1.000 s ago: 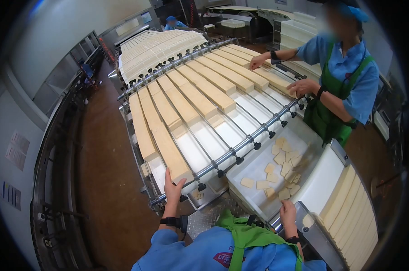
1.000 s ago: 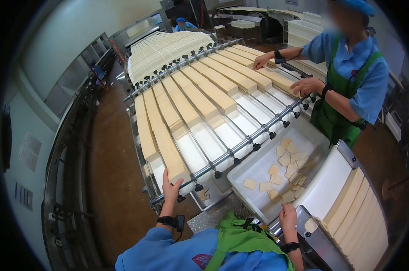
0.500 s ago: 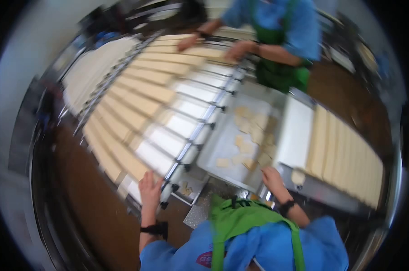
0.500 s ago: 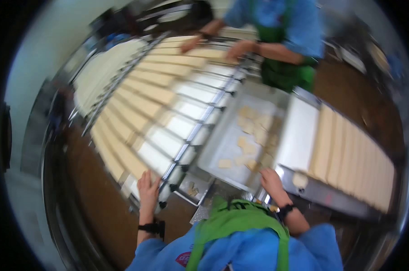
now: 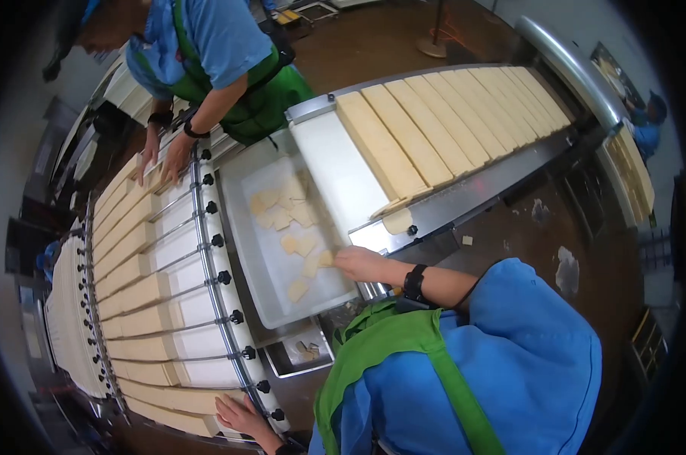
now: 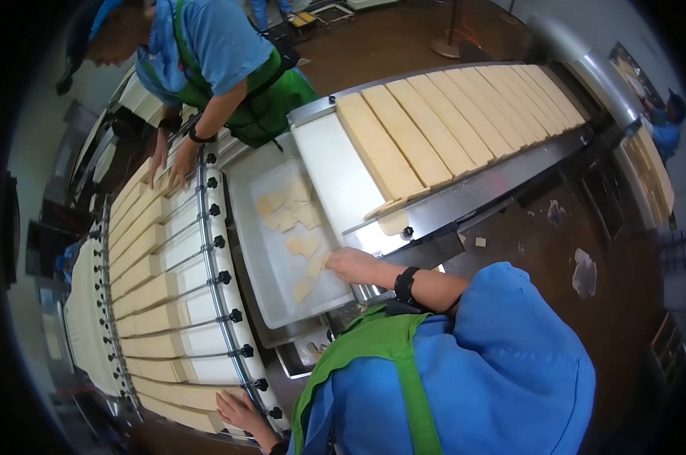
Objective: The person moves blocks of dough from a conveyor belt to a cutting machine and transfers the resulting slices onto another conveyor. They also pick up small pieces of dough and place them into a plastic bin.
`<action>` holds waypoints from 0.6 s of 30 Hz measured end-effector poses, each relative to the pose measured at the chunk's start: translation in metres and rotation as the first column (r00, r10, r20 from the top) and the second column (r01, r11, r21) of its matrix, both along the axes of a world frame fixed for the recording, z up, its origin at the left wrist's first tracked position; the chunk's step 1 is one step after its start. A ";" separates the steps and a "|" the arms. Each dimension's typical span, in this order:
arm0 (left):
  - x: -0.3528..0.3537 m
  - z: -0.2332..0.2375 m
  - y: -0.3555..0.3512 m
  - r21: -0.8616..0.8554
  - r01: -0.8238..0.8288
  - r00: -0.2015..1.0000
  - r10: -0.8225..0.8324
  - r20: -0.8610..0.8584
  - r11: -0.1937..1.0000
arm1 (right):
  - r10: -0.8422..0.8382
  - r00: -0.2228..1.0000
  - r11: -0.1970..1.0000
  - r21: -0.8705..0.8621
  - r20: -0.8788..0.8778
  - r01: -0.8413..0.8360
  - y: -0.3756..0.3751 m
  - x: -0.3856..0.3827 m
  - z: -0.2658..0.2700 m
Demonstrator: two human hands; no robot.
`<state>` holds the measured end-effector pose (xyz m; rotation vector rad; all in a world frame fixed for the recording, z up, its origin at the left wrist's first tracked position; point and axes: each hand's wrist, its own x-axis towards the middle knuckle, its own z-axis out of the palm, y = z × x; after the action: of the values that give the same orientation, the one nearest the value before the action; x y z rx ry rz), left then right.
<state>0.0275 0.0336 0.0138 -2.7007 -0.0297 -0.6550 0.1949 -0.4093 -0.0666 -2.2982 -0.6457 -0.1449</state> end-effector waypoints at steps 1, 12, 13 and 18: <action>-0.001 -0.002 0.005 0.010 0.004 1.000 -0.005 0.020 1.000 | 0.004 1.000 1.000 0.001 0.017 -0.004 0.000 0.001 -0.002; -0.001 -0.007 0.016 -0.448 -0.105 0.974 0.001 -0.226 0.888 | 0.026 1.000 0.998 -0.054 -0.003 -0.026 -0.001 0.002 -0.002; -0.001 -0.006 0.013 -0.461 -0.089 0.973 -0.023 -0.231 0.883 | 0.028 1.000 0.998 -0.059 -0.005 -0.028 -0.002 0.001 -0.002; -0.002 0.004 0.001 -0.508 -0.124 0.946 -0.053 -0.320 0.852 | -0.116 0.946 0.988 0.134 0.302 0.078 -0.019 -0.013 0.015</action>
<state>0.0257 0.0350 0.0174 -3.2945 -0.2025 -0.1910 0.1821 -0.4281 -0.0520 -2.2091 -0.6591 -0.5850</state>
